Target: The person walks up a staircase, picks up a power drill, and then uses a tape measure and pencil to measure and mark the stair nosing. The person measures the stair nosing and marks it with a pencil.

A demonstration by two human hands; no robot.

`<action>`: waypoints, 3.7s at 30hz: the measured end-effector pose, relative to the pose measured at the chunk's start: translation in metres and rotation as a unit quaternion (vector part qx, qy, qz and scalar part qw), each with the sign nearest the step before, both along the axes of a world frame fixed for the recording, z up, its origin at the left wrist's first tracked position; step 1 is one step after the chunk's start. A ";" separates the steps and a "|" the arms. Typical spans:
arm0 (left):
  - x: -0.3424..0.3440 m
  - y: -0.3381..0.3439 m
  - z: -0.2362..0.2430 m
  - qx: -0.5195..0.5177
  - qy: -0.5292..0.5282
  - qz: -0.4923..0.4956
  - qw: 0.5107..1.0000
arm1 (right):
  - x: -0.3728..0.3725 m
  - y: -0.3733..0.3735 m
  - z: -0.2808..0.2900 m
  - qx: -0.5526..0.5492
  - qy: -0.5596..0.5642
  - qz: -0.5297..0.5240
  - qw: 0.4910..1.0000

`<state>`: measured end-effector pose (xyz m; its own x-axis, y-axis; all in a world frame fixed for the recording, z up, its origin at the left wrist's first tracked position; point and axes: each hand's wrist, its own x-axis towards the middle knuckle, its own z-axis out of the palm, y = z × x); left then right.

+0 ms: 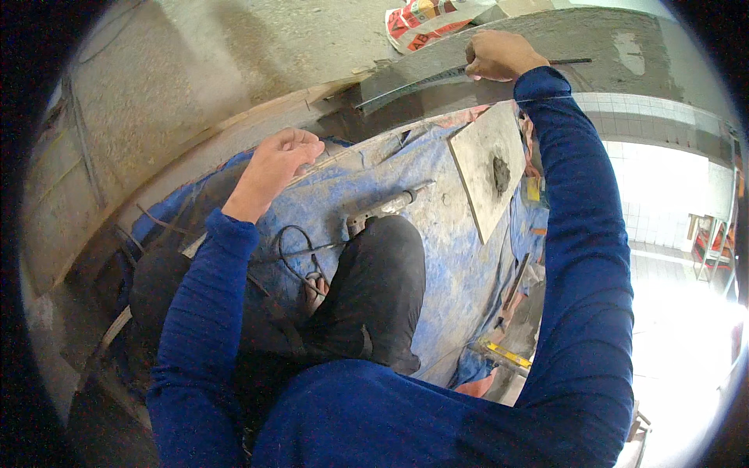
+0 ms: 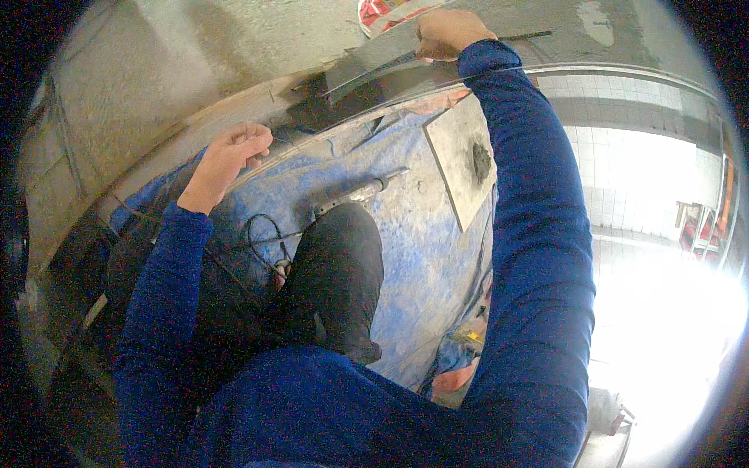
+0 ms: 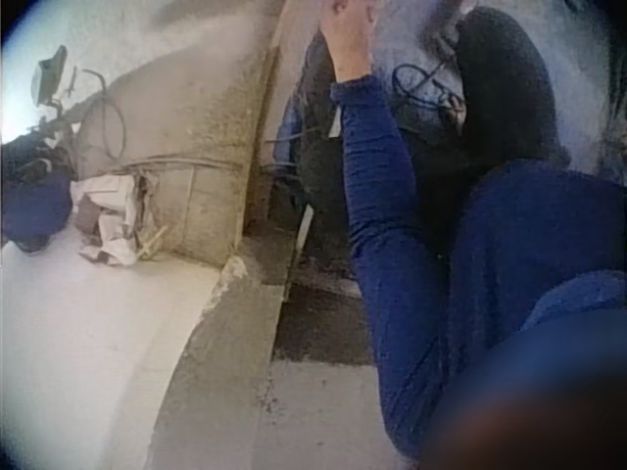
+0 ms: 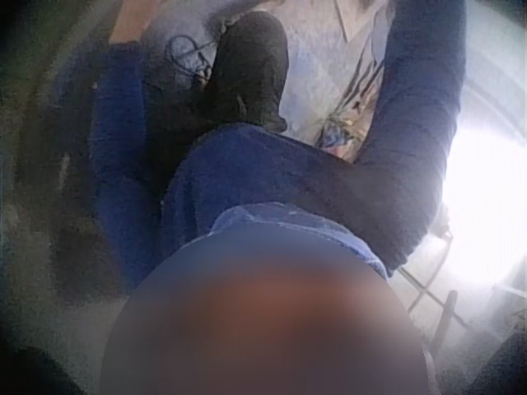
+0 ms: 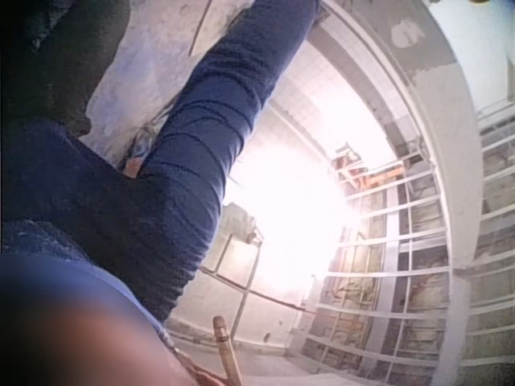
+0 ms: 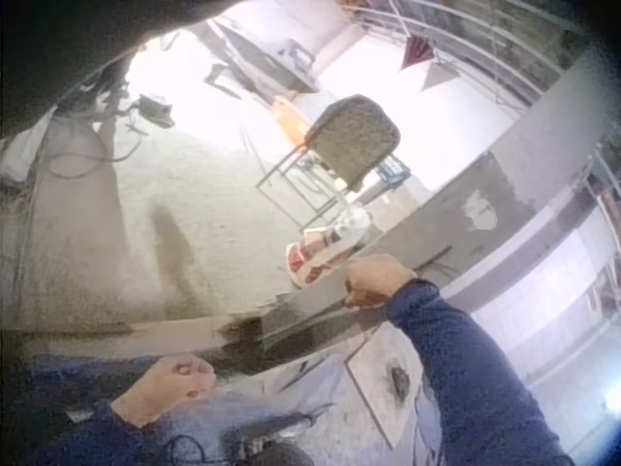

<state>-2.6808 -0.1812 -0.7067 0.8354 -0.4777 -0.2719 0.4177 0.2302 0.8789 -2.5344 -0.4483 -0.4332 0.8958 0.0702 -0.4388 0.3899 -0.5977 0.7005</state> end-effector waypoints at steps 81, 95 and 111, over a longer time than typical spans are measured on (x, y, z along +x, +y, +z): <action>0.034 0.055 -0.011 0.218 -0.189 0.136 0.948 | 0.012 0.008 -0.002 -0.012 0.023 -0.063 0.998; 0.032 0.056 -0.009 0.221 -0.209 0.147 0.941 | 0.008 0.012 -0.001 0.007 0.020 -0.079 0.997; 0.023 -0.033 0.024 0.221 -0.339 0.180 0.897 | -0.023 -0.011 0.007 0.154 0.036 0.034 0.987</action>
<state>-2.6582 -0.2146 -0.6828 0.9586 -0.1155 0.2604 -0.2786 -0.1896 0.9415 -2.5573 -0.4590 -0.4260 0.8516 0.2692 -0.4498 0.4787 -0.7491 0.4579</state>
